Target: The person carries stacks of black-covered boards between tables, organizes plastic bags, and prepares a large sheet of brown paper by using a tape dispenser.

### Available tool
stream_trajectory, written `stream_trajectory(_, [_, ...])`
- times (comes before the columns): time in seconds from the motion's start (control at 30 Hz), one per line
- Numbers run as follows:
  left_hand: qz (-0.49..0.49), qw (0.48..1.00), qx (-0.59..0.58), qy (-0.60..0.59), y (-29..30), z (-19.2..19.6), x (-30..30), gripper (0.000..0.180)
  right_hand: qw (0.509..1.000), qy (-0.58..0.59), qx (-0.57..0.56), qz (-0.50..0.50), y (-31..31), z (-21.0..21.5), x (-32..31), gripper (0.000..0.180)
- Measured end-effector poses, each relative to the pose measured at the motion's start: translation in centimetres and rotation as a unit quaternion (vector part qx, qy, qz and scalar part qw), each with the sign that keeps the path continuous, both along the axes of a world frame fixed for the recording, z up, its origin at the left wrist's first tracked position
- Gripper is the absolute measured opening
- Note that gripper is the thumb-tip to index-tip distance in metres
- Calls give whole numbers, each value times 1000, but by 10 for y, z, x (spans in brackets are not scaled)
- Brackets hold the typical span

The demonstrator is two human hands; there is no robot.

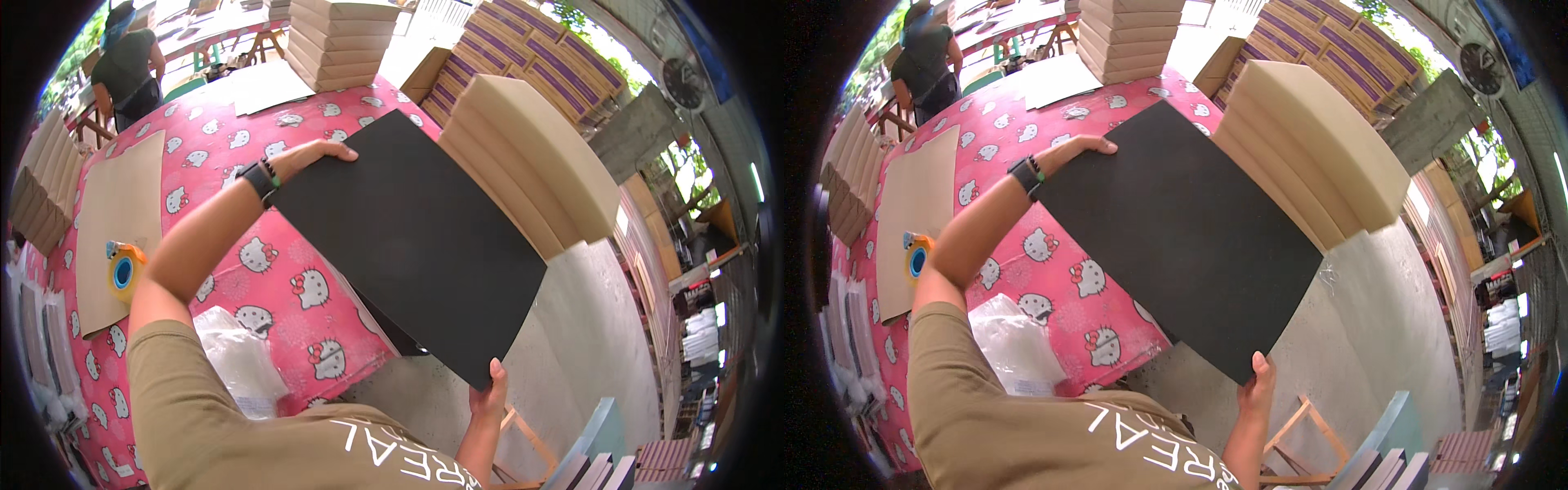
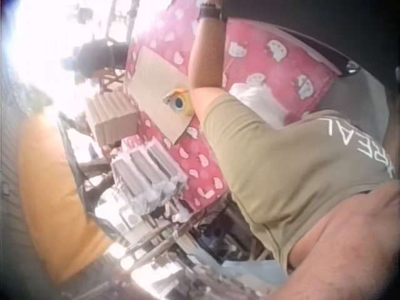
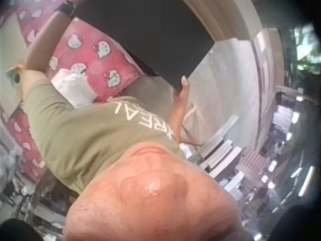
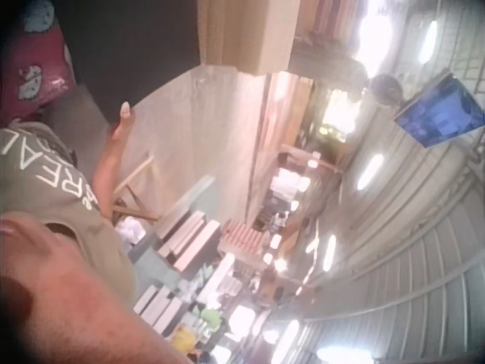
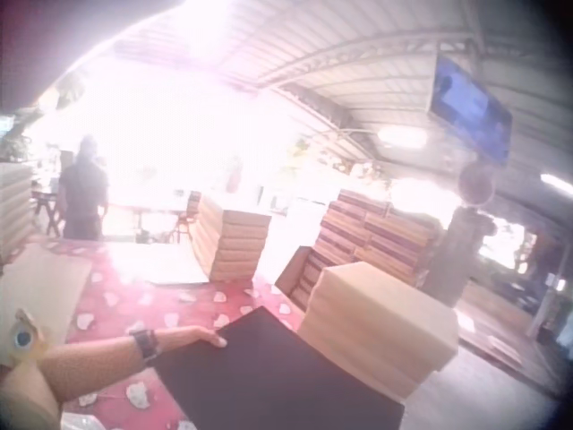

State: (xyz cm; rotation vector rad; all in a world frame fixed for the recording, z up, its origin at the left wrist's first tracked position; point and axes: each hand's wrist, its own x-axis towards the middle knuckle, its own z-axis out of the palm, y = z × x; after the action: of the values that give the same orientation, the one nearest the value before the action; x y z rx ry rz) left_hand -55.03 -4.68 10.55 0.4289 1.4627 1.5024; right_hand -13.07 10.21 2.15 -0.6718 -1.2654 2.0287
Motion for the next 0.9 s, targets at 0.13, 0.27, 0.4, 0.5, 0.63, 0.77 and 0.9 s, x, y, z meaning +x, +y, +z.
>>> stream_trajectory(0.13, [-51, 991, -53, 111, 12, 28, -47, 36, 998, -49, 38, 26, -22, 6, -37, 50])
stream_trajectory(0.27, [-116, 986, -44, 110, 29, 12, -79, 38, 997, -64, 22, 29, -36, -12, -50, 53])
stream_trajectory(0.4, [-114, 988, -69, 73, 27, -14, -67, 37, 996, -90, -4, -16, -33, -6, -41, 51])
stream_trajectory(0.5, [-75, 996, -24, -42, 0, -53, -34, 36, 991, -125, -23, -38, -3, -1, -16, 46])
stream_trajectory(0.63, [68, 995, 18, -64, -52, -87, 45, 32, 989, -148, 7, -4, 41, 6, 2, 39])
stream_trajectory(0.77, [224, 944, 113, -214, -88, -129, 116, 32, 981, -193, 33, 18, 82, 17, -17, 43])
stream_trajectory(0.9, [326, 892, 191, -247, -91, -139, 159, 32, 990, -56, 67, 112, 110, 61, -84, 50])
